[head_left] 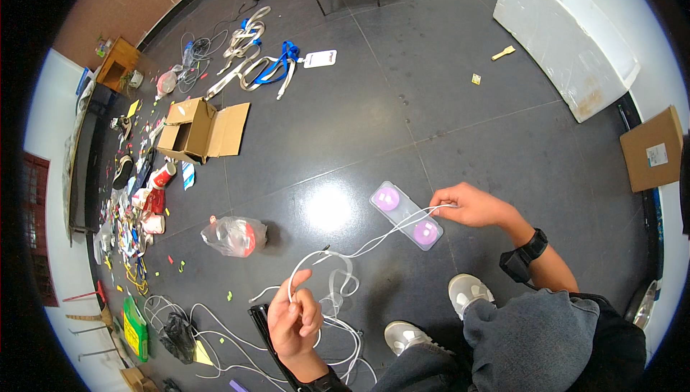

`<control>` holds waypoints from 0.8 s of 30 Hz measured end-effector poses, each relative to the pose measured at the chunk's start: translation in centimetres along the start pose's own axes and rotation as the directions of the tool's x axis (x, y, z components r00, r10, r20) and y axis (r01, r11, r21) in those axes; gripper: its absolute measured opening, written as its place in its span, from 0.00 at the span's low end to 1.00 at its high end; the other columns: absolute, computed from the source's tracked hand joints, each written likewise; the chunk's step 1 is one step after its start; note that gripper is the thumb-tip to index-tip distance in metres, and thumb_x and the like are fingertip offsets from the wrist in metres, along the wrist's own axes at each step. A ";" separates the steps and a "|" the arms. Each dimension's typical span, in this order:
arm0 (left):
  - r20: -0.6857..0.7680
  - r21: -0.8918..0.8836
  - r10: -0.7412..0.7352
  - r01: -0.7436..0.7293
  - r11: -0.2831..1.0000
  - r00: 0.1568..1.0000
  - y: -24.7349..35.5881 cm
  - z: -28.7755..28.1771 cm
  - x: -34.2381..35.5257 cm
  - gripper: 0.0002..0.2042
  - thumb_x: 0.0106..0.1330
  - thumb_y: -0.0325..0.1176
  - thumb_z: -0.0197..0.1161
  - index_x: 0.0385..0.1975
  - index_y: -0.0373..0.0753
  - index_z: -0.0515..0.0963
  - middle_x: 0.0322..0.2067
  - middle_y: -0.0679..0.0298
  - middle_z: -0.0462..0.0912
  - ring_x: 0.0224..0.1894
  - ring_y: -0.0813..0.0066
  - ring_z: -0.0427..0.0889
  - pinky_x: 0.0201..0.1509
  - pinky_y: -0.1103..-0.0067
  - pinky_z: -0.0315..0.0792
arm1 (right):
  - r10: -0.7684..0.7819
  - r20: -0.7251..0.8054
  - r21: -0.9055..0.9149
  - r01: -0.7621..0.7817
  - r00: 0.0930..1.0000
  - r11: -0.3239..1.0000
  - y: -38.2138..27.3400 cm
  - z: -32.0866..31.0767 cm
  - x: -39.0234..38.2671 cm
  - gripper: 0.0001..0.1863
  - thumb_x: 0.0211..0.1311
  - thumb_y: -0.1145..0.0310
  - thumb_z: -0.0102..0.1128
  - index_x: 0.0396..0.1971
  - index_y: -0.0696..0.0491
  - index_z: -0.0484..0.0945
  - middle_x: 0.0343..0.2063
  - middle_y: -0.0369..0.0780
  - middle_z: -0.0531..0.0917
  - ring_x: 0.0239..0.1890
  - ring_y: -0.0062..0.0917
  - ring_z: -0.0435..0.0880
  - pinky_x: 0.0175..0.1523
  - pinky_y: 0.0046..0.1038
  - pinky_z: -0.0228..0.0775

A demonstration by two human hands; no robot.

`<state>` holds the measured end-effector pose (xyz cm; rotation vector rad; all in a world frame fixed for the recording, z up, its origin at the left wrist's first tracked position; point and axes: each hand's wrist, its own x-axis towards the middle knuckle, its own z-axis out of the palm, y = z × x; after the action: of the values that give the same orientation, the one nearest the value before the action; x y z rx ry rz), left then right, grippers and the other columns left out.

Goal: The recorder mops a messy floor and then picks up a cable and a small storage case to organize them on a shelf.

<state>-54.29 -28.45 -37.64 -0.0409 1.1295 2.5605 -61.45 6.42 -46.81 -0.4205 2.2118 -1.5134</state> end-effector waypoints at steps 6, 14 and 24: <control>-0.285 0.470 0.055 0.089 0.878 0.957 -1.3 -0.3 1.1 0.17 0.65 0.31 0.50 0.51 0.30 0.67 0.18 0.70 0.64 0.16 0.89 0.54 0.18 0.90 0.47 | 0.002 0.067 0.157 -0.013 0.998 0.988 -0.2 1.0 0.0 0.09 0.58 0.67 0.53 0.32 0.58 0.76 0.21 0.37 0.77 0.25 0.18 0.72 0.31 0.24 0.64; -0.168 0.434 -0.002 0.075 0.898 0.986 -2.8 0.5 1.4 0.11 0.68 0.33 0.46 0.38 0.32 0.70 0.17 0.70 0.65 0.16 0.87 0.56 0.18 0.89 0.49 | 0.013 0.231 0.118 -0.041 0.973 0.992 -3.0 3.1 0.6 0.09 0.62 0.67 0.52 0.32 0.58 0.72 0.17 0.34 0.72 0.21 0.17 0.70 0.28 0.24 0.62; 0.107 -0.187 0.155 -0.133 0.973 0.982 -1.1 4.7 3.2 0.08 0.69 0.31 0.42 0.41 0.34 0.64 0.15 0.73 0.59 0.14 0.87 0.56 0.15 0.88 0.51 | -0.322 0.219 0.406 0.214 0.921 0.888 -6.8 11.3 3.5 0.13 0.69 0.62 0.36 0.31 0.56 0.60 0.24 0.39 0.76 0.25 0.26 0.74 0.34 0.28 0.66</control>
<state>-56.38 -23.41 -35.76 0.1566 0.8846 2.7452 -58.75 -6.75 -44.68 -0.7898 1.6459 -1.8438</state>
